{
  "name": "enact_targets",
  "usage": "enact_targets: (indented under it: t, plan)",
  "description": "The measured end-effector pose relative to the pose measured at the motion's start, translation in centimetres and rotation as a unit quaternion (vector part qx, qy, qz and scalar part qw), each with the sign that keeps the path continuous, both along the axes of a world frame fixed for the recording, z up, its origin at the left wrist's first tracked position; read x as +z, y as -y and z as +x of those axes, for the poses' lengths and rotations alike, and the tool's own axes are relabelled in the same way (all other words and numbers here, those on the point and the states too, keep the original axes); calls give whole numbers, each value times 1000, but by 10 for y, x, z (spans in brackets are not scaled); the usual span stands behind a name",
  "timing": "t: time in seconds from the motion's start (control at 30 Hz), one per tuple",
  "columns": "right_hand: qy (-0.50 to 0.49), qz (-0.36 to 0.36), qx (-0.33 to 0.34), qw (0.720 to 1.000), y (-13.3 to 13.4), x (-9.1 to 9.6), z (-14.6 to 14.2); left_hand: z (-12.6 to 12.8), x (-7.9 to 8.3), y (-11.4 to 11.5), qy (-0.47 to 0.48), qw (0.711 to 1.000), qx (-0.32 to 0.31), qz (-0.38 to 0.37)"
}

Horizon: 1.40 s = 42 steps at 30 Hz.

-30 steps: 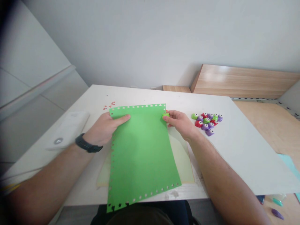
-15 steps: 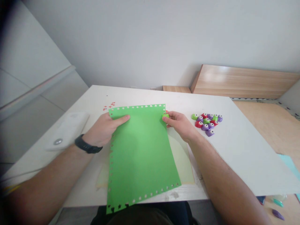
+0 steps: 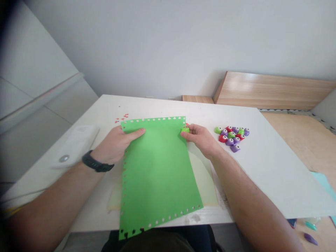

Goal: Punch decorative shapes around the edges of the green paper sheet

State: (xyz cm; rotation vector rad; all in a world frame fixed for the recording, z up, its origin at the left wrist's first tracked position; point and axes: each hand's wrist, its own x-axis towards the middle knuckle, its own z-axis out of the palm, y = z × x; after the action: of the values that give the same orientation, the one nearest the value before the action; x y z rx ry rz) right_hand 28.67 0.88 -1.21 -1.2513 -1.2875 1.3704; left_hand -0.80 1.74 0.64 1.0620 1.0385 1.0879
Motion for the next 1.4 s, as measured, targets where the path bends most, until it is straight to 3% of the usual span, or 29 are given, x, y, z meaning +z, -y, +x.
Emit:
enact_targets:
  t: [1.4]
  plan:
    - [18, -3, -1, 1000, -1, -2, 3, 1, 5, 1, -8, 1000, 14, -11]
